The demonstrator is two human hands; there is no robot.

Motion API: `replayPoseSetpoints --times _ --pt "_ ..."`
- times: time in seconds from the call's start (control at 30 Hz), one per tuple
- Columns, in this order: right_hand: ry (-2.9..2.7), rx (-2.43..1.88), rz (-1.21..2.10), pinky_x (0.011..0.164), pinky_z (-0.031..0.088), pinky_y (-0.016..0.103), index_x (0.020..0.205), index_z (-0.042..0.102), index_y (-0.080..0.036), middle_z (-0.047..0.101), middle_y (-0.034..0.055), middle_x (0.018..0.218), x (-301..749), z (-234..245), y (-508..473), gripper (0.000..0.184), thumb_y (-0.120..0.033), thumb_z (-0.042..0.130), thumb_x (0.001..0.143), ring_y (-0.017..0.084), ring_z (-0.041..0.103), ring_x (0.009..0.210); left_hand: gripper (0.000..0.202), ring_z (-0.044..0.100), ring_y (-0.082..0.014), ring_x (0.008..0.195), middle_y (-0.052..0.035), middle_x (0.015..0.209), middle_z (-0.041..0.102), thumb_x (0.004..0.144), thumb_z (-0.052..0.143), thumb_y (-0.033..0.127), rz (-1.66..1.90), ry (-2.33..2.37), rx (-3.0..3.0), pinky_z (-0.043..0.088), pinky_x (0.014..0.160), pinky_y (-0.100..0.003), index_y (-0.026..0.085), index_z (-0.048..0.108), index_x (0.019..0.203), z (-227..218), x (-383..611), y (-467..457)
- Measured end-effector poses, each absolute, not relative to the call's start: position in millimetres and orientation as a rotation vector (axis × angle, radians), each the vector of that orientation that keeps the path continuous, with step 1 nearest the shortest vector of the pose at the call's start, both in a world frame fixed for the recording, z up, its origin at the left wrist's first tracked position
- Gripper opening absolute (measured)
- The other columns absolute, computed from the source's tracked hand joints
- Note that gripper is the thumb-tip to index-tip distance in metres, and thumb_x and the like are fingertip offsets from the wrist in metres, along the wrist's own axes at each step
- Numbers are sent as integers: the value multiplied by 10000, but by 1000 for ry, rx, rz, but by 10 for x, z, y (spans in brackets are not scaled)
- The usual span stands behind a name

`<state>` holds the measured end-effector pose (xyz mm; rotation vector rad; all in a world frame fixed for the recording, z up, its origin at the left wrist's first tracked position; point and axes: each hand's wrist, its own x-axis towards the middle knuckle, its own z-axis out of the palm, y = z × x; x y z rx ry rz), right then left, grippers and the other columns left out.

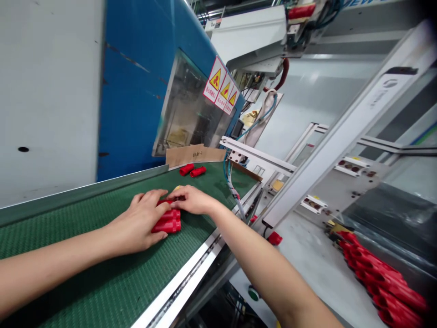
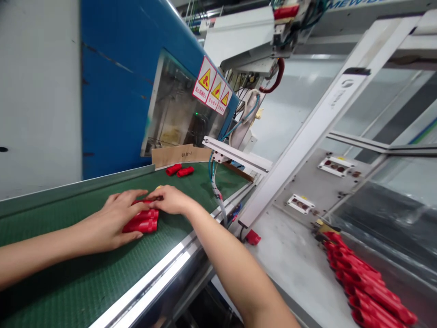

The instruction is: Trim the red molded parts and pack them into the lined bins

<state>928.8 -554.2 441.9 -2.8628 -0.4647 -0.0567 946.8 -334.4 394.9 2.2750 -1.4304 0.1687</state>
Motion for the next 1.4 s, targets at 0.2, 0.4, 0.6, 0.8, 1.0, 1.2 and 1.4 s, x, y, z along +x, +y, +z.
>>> replayPoseSetpoints --times 0.2,0.4,0.6,0.8,1.0,1.2,1.4 --pt "-24 -3097 -353 1116 465 451 1285 695 -152 679 118 1335 9786 4762 -6083 277 -138 584 1033 252 614 1272 773 563 -367 1242 -164 1337 583 694 763 383 32 -1392 2300 439 1046 -510 205 524 1407 4054 9549 -3446" --pt "317 -3279 -362 1140 425 591 1258 666 -164 602 110 1404 9960 4743 -6299 297 -304 699 998 316 549 1331 754 614 -405 1117 -198 1231 610 681 752 511 24 -1327 2349 478 985 -527 139 588 1316 4030 9594 -3481" --pt "253 -3219 -375 1105 436 523 1144 701 -142 633 126 1335 9734 4802 -6186 290 -301 789 918 311 561 1282 764 623 -354 1102 -161 1217 629 661 798 506 18 -1350 2291 509 960 -451 143 578 1295 4011 9634 -3453" --pt "-159 -2867 -145 680 450 231 1031 770 -178 721 -2 850 9710 4521 -5654 314 -367 890 810 149 637 783 742 572 -378 1121 -179 1249 577 720 775 537 120 -1372 2328 478 978 -503 153 612 1334 4016 9588 -3393" --pt "-382 -2524 -21 618 434 224 1081 809 -132 715 -10 748 9657 4264 -5633 197 -144 737 897 115 558 641 771 557 -393 1177 -188 1257 601 712 789 550 215 -1380 2382 447 1002 -532 139 615 1341 4028 9551 -3384" --pt "-347 -2258 -173 806 531 285 949 807 -149 761 37 906 9600 4079 -5759 139 -132 767 817 165 674 821 897 309 -485 1482 -288 1600 358 708 773 617 226 -1438 2429 273 1162 -627 108 561 1416 4072 9600 -3397" --pt "-276 -2090 -234 853 568 301 937 757 -164 767 27 915 9564 3944 -5776 186 -57 699 797 163 706 851 956 531 -446 1334 -243 1423 588 640 788 682 24 -1496 2517 371 1106 -607 139 541 1386 4183 9696 -3519"
